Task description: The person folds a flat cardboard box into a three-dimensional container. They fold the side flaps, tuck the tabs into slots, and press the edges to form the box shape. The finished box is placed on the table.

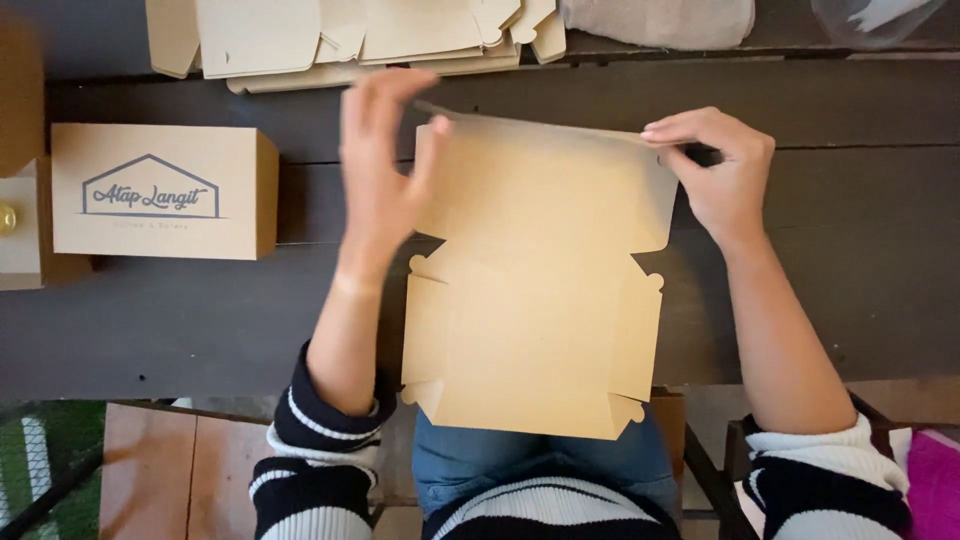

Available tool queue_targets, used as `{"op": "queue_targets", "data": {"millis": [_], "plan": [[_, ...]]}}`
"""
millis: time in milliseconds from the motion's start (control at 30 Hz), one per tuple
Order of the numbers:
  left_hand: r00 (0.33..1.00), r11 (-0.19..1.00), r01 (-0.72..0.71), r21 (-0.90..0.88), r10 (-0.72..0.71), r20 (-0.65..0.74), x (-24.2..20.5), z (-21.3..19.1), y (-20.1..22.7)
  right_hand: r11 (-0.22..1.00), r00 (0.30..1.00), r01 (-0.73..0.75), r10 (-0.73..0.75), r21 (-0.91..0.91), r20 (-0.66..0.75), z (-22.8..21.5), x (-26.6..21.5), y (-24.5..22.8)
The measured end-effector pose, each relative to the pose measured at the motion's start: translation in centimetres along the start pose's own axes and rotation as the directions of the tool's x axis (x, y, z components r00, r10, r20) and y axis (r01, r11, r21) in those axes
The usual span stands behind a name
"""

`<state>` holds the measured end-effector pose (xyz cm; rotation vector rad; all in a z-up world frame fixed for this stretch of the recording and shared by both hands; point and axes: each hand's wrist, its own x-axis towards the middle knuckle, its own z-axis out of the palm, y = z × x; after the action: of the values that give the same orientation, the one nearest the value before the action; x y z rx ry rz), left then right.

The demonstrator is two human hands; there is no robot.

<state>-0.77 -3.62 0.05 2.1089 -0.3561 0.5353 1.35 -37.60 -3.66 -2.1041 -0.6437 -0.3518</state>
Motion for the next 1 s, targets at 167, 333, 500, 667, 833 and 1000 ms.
{"op": "queue_targets", "data": {"millis": [167, 333, 500, 667, 833, 1000], "plan": [[0.944, 0.916, -0.300, 0.267, 0.244, 0.223, -2.2, 4.2, 0.5, 0.980, 0.994, 0.113, -0.113, -0.161, 0.006, 1.0, -0.5, 1.7], [0.923, 0.843, -0.370, 0.391, 0.286, 0.257, -3.9, 6.3, 1.4, 0.931, 0.974, 0.225, -0.217, -0.289, 0.059, 1.0, -0.4, 1.7], [0.941, 0.823, -0.328, 0.464, 0.240, 0.239, -5.8, 8.4, -0.6, 0.780, 0.943, 0.330, -0.248, -0.531, 0.221, 0.4, 0.8, -2.0], [0.942, 0.780, -0.300, 0.549, 0.151, 0.300, -6.9, 8.8, 0.1, 0.735, 0.931, 0.362, -0.263, -0.573, 0.251, 1.0, 0.3, -2.7], [0.936, 0.642, -0.288, 0.711, 0.031, 0.351, -8.2, 9.1, 2.0, 0.691, 0.922, 0.388, -0.278, -0.610, 0.270, 3.1, -0.2, -2.0], [0.925, 0.452, -0.317, 0.833, -0.046, 0.377, -8.9, 9.6, 2.7, 0.682, 0.903, 0.428, -0.297, -0.593, 0.310, 3.9, 0.5, -2.5]]}}
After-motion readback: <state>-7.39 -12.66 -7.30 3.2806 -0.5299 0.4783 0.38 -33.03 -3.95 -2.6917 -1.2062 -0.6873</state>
